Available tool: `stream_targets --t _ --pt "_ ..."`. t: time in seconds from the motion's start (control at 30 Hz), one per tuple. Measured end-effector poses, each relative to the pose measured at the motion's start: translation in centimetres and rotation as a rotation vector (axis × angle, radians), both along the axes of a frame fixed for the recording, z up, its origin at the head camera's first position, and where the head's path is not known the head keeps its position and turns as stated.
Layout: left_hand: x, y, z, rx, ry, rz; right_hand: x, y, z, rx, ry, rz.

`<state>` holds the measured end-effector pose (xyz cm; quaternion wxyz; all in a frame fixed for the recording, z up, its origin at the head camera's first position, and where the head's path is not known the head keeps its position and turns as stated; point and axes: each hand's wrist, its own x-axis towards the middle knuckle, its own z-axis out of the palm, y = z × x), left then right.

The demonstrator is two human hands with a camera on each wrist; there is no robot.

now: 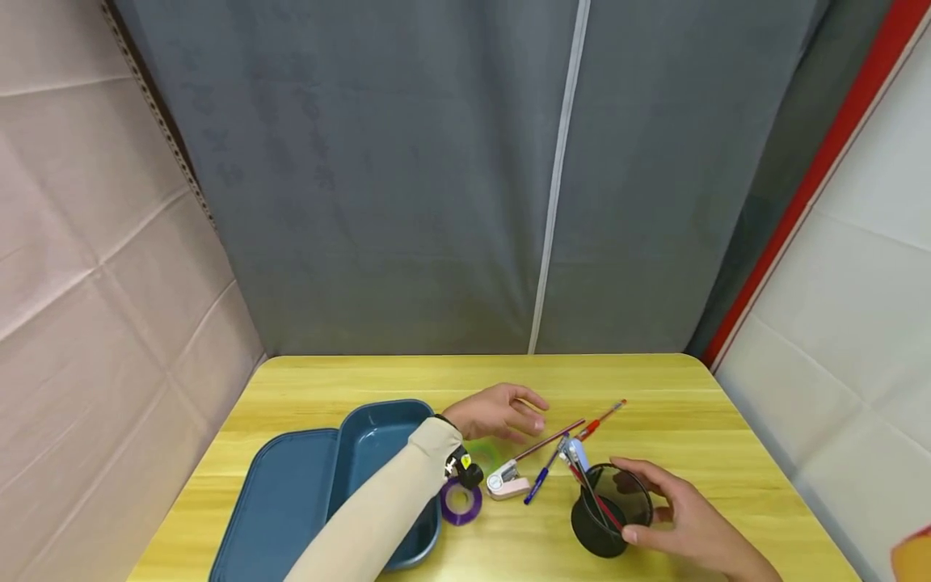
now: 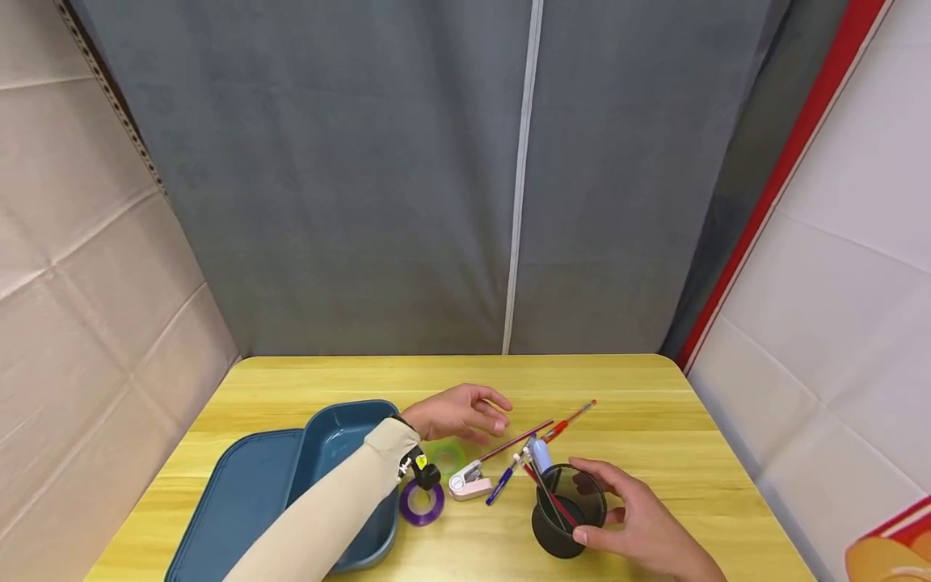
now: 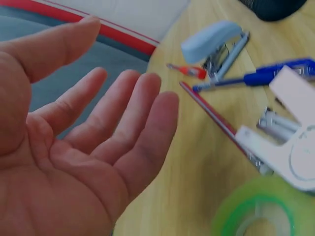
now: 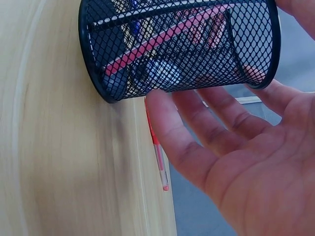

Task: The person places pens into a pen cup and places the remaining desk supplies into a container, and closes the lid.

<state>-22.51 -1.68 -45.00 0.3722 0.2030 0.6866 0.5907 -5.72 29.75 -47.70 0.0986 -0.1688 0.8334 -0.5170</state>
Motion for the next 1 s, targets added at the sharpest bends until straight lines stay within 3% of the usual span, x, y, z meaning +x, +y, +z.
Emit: stream_targets --t 0.13,0.4,0.57,0.73,1.0 --pt "-0.8 -0.1 -0.4 -0.043 -0.012 -0.021 0.0 -0.2 0.1 0.004 0.009 -0.011" --pt "-1.7 0.2 -1.2 -0.113 -0.013 0.002 -0.2 -0.1 -0.1 -0.020 0.016 0.006" --pt "-1.5 0.4 -1.0 -0.176 0.016 0.004 -0.3 0.0 -0.2 -0.016 0.012 0.002" --pt "-1.0 0.6 -0.7 -0.188 -0.010 0.004 -0.3 -0.1 0.0 -0.024 -0.016 0.005" --pt "-1.0 1.1 -2.2 -0.213 0.015 0.018 0.0 -0.1 -0.1 -0.046 -0.032 0.014"
